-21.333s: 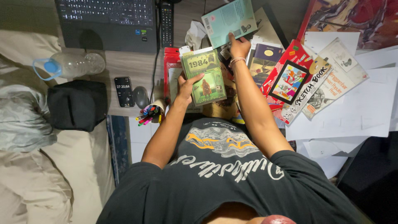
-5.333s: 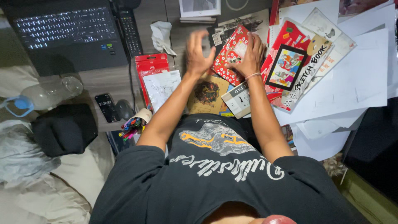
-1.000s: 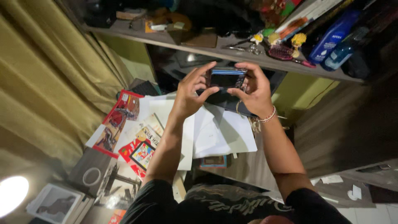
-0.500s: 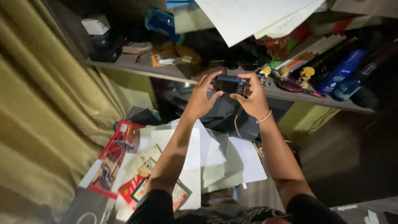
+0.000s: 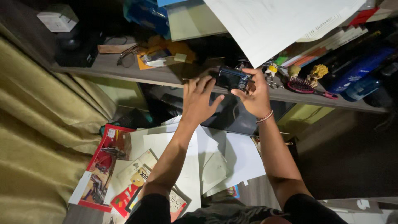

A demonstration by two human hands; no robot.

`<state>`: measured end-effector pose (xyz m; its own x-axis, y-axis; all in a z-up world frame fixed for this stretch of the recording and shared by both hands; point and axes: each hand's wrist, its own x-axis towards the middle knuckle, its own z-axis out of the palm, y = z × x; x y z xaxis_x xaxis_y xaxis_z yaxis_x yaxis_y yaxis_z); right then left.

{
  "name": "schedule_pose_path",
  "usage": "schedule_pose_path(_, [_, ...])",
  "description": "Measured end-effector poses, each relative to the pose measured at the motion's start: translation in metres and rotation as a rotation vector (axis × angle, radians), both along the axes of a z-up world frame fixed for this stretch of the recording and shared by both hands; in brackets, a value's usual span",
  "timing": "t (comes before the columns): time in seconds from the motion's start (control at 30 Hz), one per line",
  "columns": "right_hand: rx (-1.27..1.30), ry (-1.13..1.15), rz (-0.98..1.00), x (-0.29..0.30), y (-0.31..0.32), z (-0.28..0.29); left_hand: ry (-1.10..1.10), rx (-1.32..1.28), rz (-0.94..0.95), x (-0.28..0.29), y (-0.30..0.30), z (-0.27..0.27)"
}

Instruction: The person sorts through papers and books on a desk, placing some papers into a drawer and holding up various sketchbooks and book covers to the camera.

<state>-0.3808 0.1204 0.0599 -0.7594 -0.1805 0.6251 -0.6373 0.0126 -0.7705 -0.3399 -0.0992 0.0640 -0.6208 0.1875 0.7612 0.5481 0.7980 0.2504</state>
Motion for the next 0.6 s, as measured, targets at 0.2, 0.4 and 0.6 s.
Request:
schedule_pose_path(0.2, [-0.032,-0.024,0.011,-0.013,-0.001,-0.005,0.180,-0.018,0.210,0.002,-0.017,-0.012])
schedule_pose_path(0.4, [-0.034,-0.048,0.098,-0.026,-0.006,-0.005,0.146,-0.014,0.378,-0.006,-0.032,-0.015])
schedule_pose_path(0.6, [0.134,-0.062,-0.070,-0.033,-0.010,0.005,0.021,0.127,0.216,-0.003,-0.010,-0.006])
